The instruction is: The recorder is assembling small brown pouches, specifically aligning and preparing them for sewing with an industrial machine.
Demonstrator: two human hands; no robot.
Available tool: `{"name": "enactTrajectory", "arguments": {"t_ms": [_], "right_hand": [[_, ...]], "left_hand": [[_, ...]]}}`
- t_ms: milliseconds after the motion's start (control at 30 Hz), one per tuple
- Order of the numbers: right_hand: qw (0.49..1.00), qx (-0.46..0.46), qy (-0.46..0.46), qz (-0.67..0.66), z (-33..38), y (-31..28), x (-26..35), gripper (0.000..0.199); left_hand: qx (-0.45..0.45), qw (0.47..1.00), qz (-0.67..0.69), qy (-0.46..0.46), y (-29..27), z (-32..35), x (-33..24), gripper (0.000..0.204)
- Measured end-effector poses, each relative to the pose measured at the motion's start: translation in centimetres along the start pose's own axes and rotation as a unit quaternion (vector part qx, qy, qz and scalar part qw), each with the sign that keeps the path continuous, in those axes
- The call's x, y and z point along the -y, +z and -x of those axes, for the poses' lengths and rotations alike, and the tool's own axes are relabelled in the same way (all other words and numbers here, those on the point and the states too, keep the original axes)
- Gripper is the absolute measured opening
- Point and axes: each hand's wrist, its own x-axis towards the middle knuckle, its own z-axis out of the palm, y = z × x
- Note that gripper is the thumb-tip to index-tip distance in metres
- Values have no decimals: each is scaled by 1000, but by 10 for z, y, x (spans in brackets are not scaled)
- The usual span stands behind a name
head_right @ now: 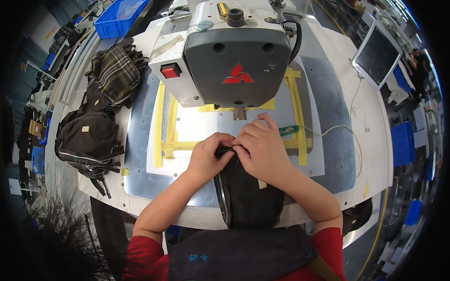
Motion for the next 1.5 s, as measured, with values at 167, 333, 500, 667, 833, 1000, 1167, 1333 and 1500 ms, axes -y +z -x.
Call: {"name": "enactTrajectory", "arguments": {"t_ms": [167,333,500,667,833,1000,1167,1333,1500], "right_hand": [[999,20,-27,19,0,1,2,6],[979,49,-72,186,10,-4,14,12],[986,17,-66,149,10,1,11,12],[991,-5,-88,96,7,5,5,10],[984,23,-149,96,15,9,-15,16],[994,51,-87,36,13,-4,-15,33],[994,81,-73,30,10,0,-19,31],[995,80,-50,-16,5,7,-26,20],[994,88,4,-66,-1,4,-33,17]], "left_hand": [[21,999,-9,-22,-1,2,2,41],[20,1000,2,-14,2,3,4,43],[27,1000,-15,-6,1,3,-1,42],[14,1000,6,-23,1,0,-4,40],[37,998,-22,-39,-1,-1,3,24],[43,990,54,-124,-2,-3,4,16],[77,974,103,-186,-8,-8,4,16],[88,970,107,-200,-8,-9,5,15],[78,984,97,-125,-11,-9,6,14]]}}
